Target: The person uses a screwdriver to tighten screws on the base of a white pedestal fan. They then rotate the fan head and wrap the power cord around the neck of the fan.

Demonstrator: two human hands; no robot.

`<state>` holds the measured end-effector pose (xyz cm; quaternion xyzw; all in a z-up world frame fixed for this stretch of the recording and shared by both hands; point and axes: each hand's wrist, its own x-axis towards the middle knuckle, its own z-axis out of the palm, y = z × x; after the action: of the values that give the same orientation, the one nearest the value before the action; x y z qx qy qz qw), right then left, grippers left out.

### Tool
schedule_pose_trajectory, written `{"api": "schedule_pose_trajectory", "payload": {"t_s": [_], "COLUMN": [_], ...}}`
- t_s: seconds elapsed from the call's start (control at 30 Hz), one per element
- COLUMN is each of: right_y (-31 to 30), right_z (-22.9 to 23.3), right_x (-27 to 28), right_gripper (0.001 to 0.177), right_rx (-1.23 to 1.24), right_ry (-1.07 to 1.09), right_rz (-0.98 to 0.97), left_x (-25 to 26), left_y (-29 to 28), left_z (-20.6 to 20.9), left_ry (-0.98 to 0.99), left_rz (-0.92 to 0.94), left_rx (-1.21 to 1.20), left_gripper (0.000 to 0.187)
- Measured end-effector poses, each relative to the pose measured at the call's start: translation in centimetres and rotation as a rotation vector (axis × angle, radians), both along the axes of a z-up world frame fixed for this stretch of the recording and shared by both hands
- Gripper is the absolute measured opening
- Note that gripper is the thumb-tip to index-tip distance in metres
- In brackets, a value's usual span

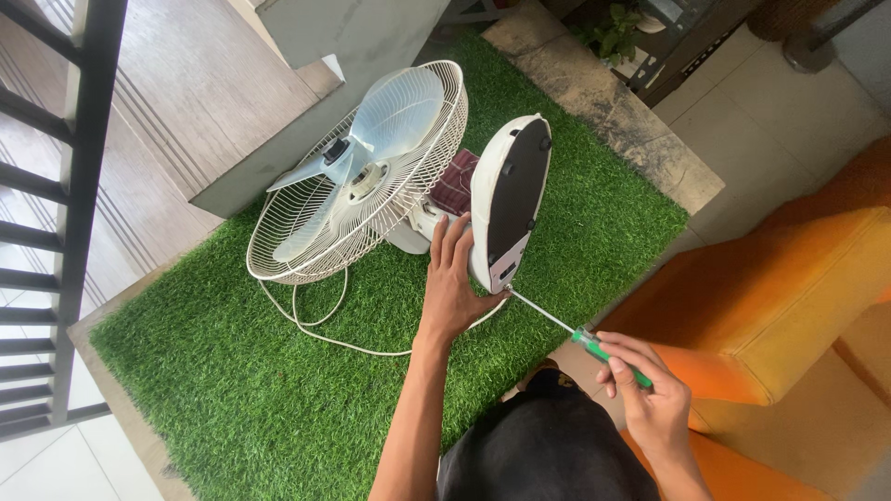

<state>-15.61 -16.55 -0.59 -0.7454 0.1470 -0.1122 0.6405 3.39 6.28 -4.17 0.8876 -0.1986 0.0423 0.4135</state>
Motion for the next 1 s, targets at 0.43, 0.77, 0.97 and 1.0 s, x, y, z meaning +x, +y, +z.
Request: {"api": "schedule_pose_trajectory", "payload": {"t_s": [0.43,0.77,0.97,1.0], "right_y": [0.2,0.3,-0.6,-0.8], "right_z": [1.8,0.7,0.6,0.7], "right_x": [-0.1,-0.3,0.7,0.9], "right_gripper": [0.028,0.023,0.032,0.036], "right_rx": [-0.516,-0.191,-0.111,-0.2], "right_ry": [-0.1,-0.012,-0.011,-0.043], "right_rz": [0.169,0.085,0.118,0.164], "left_x": [0.0,-0.2,-0.3,-0.2], "left_y": [0.0,0.1,0.2,0.2], "left_z": [0.1,0.2,0.3,0.4], "left_ry": [-0.001,-0.012,-0.002,0.003], "left_rz": [0.002,0.006,0.002,0.004], "left_rx": [-0.004,-0.007,0.0,0.002], "left_gripper": [0.118,0.116,0.116,0.116]}}
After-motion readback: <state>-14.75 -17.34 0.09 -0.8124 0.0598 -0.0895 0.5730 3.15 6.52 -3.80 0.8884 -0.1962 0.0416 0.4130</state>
